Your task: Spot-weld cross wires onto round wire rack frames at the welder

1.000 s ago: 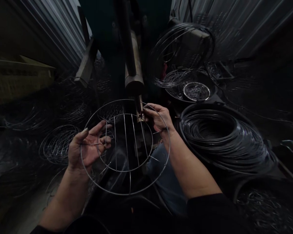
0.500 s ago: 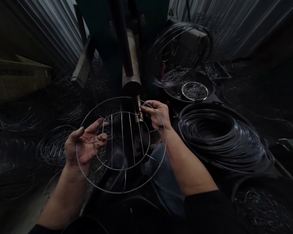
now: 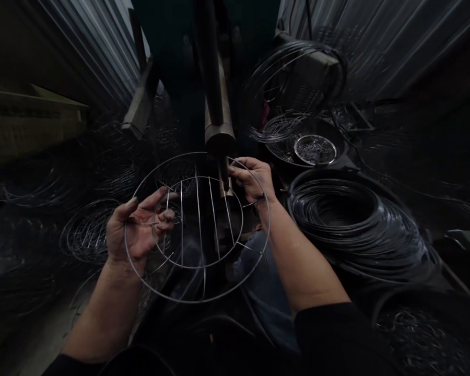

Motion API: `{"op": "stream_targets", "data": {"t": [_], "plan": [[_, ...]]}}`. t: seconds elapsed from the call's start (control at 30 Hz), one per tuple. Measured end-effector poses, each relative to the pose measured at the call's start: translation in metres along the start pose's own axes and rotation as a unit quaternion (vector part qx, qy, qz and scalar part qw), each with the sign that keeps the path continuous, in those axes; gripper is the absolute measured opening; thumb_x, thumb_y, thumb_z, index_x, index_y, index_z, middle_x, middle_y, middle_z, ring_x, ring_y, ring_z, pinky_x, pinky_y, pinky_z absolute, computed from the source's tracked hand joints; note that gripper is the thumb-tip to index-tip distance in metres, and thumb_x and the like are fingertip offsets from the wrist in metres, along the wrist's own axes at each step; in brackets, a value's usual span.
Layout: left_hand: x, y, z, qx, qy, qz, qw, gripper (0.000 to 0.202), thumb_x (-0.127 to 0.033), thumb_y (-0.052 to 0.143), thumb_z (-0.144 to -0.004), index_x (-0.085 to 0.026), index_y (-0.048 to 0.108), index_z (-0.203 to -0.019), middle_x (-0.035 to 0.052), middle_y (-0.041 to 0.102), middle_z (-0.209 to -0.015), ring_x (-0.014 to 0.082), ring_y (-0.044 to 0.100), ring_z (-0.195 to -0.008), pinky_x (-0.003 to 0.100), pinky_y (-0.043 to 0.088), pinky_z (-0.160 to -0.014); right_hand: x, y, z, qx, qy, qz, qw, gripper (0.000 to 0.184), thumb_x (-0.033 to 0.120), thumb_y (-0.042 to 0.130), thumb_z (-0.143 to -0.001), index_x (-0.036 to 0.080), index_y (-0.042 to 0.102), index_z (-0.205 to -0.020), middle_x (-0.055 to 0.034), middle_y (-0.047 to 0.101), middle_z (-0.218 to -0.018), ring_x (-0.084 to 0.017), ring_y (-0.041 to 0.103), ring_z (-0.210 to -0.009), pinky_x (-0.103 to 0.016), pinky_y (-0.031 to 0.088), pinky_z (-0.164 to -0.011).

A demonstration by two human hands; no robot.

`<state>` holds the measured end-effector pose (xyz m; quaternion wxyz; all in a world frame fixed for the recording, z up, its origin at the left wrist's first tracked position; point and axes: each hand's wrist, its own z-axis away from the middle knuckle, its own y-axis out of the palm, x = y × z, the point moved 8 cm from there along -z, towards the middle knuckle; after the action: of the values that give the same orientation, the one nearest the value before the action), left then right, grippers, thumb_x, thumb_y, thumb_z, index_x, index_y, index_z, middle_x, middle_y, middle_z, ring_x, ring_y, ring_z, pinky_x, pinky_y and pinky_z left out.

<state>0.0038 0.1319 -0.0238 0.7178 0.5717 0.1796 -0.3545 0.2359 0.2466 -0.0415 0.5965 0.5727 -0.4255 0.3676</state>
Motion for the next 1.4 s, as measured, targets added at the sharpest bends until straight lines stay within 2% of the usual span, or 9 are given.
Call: {"op": "stream_targets", "data": {"t": [0.3, 0.43, 0.53, 0.63, 0.77, 0.87, 0.97, 1.23, 1.4], "plan": [[0.004, -0.003, 0.000, -0.009, -0.016, 0.004, 1.000, 0.045, -0.033, 0.058, -0.076, -0.008, 0.064, -0.114, 0.0183, 0.060, -0.124, 0.0199, 0.063, -0.078, 0.026, 0.050, -0.056, -0.002, 0.001, -0.002, 0.000, 0.005, 0.016, 1.000, 0.036, 0.032, 0.089, -0.041, 0.016, 0.062, -0.060, 0.0047, 0.053, -0.049, -0.004, 0.041, -0.039, -0.019, 0.025, -0.037], [0.004, -0.002, 0.000, -0.014, -0.016, 0.002, 1.000, 0.044, -0.034, 0.057, -0.076, -0.009, 0.064, -0.112, 0.0179, 0.061, -0.121, 0.0194, 0.063, -0.077, 0.026, 0.049, -0.055, -0.005, 0.000, -0.001, 0.006, 0.015, 0.013, 1.000, 0.035, 0.031, 0.088, -0.044, 0.017, 0.065, -0.065, 0.0045, 0.055, -0.053, -0.005, 0.042, -0.041, -0.020, 0.026, -0.037], [0.005, -0.002, 0.001, -0.015, -0.013, -0.001, 1.000, 0.044, -0.034, 0.058, -0.075, -0.010, 0.065, -0.111, 0.0173, 0.062, -0.119, 0.0203, 0.063, -0.078, 0.026, 0.049, -0.056, -0.004, -0.015, 0.013, 0.020, 0.019, -0.010, 1.000, 0.029, 0.028, 0.084, -0.052, 0.021, 0.069, -0.075, 0.0016, 0.064, -0.069, -0.008, 0.050, -0.049, -0.022, 0.037, -0.041], [0.007, -0.003, 0.001, -0.012, -0.015, 0.001, 1.000, 0.043, -0.034, 0.058, -0.077, -0.011, 0.064, -0.112, 0.0167, 0.062, -0.118, 0.0204, 0.063, -0.079, 0.028, 0.051, -0.058, -0.001, -0.039, 0.041, 0.027, 0.027, -0.045, 0.998, 0.030, 0.020, 0.081, -0.053, 0.024, 0.071, -0.081, -0.0002, 0.070, -0.084, -0.011, 0.061, -0.063, -0.024, 0.049, -0.054], [0.007, -0.003, 0.004, -0.013, 0.004, -0.004, 1.000, 0.043, -0.034, 0.058, -0.077, -0.011, 0.064, -0.112, 0.0168, 0.061, -0.121, 0.0213, 0.064, -0.080, 0.028, 0.052, -0.059, -0.001, -0.058, 0.072, -0.032, 0.033, -0.015, 0.999, 0.026, 0.018, 0.082, -0.051, 0.020, 0.072, -0.075, -0.0008, 0.069, -0.071, -0.013, 0.062, -0.058, -0.026, 0.050, -0.054], [0.005, -0.005, 0.010, -0.036, 0.040, -0.002, 0.999, 0.043, -0.033, 0.059, -0.076, -0.011, 0.065, -0.113, 0.0157, 0.061, -0.121, 0.0211, 0.063, -0.080, 0.027, 0.051, -0.057, 0.002, -0.053, 0.076, -0.090, -0.001, 0.006, 0.996, 0.023, 0.020, 0.084, -0.052, 0.018, 0.071, -0.070, 0.0017, 0.064, -0.059, -0.011, 0.058, -0.049, -0.025, 0.047, -0.046], [0.007, -0.007, 0.015, -0.053, 0.057, 0.005, 0.997, 0.043, -0.031, 0.059, -0.076, -0.011, 0.065, -0.113, 0.0148, 0.062, -0.119, 0.0195, 0.063, -0.079, 0.025, 0.050, -0.056, 0.001, -0.040, 0.070, -0.105, -0.018, -0.020, 0.994, 0.024, 0.020, 0.084, -0.049, 0.018, 0.069, -0.068, 0.0030, 0.063, -0.057, -0.011, 0.056, -0.045, -0.024, 0.044, -0.044], [0.001, -0.012, 0.015, -0.049, 0.069, -0.008, 0.996, 0.042, -0.027, 0.058, -0.075, -0.012, 0.065, -0.114, 0.0145, 0.062, -0.120, 0.0179, 0.062, -0.076, 0.025, 0.050, -0.054, -0.009, -0.024, 0.058, -0.012, 0.036, -0.072, 0.997, 0.027, 0.024, 0.083, -0.051, 0.021, 0.064, -0.070, 0.0025, 0.064, -0.061, -0.010, 0.054, -0.047, -0.023, 0.043, -0.044], [-0.007, -0.010, 0.016, -0.051, 0.091, -0.049, 0.993, 0.041, -0.023, 0.058, -0.074, -0.014, 0.067, -0.113, 0.0127, 0.060, -0.124, 0.0177, 0.063, -0.075, 0.026, 0.051, -0.055, -0.009, -0.018, 0.055, -0.015, 0.044, -0.077, 0.996, 0.029, 0.022, 0.084, -0.048, 0.020, 0.063, -0.069, 0.0020, 0.065, -0.061, -0.007, 0.050, -0.042, -0.021, 0.039, -0.040]]}}
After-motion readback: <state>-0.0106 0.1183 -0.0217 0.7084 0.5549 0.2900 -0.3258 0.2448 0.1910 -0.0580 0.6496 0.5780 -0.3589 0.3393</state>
